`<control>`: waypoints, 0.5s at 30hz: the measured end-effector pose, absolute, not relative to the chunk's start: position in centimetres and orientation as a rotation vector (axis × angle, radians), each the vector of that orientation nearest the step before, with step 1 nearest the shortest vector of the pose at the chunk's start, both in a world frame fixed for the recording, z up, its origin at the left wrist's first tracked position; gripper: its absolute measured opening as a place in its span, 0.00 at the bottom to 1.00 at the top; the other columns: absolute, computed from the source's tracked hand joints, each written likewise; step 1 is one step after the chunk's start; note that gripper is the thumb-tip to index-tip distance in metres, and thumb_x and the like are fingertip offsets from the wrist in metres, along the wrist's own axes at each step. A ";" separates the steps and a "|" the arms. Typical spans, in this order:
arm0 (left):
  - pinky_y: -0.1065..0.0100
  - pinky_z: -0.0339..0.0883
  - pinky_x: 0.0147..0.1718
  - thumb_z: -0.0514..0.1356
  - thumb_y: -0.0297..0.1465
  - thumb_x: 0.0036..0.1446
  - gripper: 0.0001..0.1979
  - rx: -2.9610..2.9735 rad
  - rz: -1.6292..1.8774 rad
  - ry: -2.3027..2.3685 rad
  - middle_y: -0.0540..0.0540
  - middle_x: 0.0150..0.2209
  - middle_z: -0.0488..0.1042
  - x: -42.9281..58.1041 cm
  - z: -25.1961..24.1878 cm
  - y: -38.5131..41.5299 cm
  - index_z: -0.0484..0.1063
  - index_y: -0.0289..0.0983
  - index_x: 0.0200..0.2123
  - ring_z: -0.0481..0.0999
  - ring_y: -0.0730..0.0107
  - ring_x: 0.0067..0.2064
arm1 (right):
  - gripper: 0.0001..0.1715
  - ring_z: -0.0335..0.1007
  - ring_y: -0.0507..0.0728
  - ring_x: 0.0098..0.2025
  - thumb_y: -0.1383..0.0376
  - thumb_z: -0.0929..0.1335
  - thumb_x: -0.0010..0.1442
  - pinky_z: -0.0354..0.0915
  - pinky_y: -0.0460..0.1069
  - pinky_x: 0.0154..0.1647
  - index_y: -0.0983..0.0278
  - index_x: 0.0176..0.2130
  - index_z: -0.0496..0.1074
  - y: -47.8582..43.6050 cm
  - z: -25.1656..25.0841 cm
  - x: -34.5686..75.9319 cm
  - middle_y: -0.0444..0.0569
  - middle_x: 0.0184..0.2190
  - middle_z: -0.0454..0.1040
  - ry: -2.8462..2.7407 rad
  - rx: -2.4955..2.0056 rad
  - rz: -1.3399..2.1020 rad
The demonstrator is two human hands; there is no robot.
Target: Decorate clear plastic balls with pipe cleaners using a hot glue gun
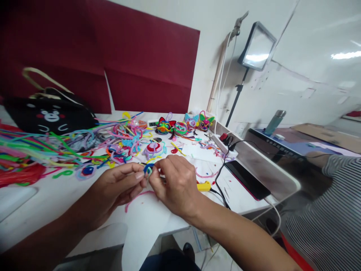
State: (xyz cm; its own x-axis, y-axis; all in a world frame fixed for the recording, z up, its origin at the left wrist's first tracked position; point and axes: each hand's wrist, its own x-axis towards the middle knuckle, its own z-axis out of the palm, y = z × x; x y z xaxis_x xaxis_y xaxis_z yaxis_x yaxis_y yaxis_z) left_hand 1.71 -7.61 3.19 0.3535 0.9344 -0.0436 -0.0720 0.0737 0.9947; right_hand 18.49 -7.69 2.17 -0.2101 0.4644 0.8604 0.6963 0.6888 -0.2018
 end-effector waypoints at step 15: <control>0.75 0.43 0.17 0.65 0.37 0.49 0.12 1.165 0.902 0.904 0.54 0.18 0.62 1.9 3.3 -8.0 0.68 0.36 0.23 0.53 0.81 0.19 | 0.07 0.65 0.49 0.26 0.68 0.67 0.59 0.61 0.44 0.28 0.65 0.30 0.74 -7.5 4.1 19.1 0.43 0.24 0.72 -1.838 -0.951 0.530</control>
State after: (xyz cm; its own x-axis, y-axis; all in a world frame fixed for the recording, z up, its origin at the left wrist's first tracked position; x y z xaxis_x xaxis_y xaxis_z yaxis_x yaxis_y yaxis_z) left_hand 1.94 -8.05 3.28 0.3687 0.9231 -0.1097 -0.1077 0.1596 0.9813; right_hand 19.08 -7.50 4.08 -0.2318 0.7976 0.5568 0.3788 0.6012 -0.7036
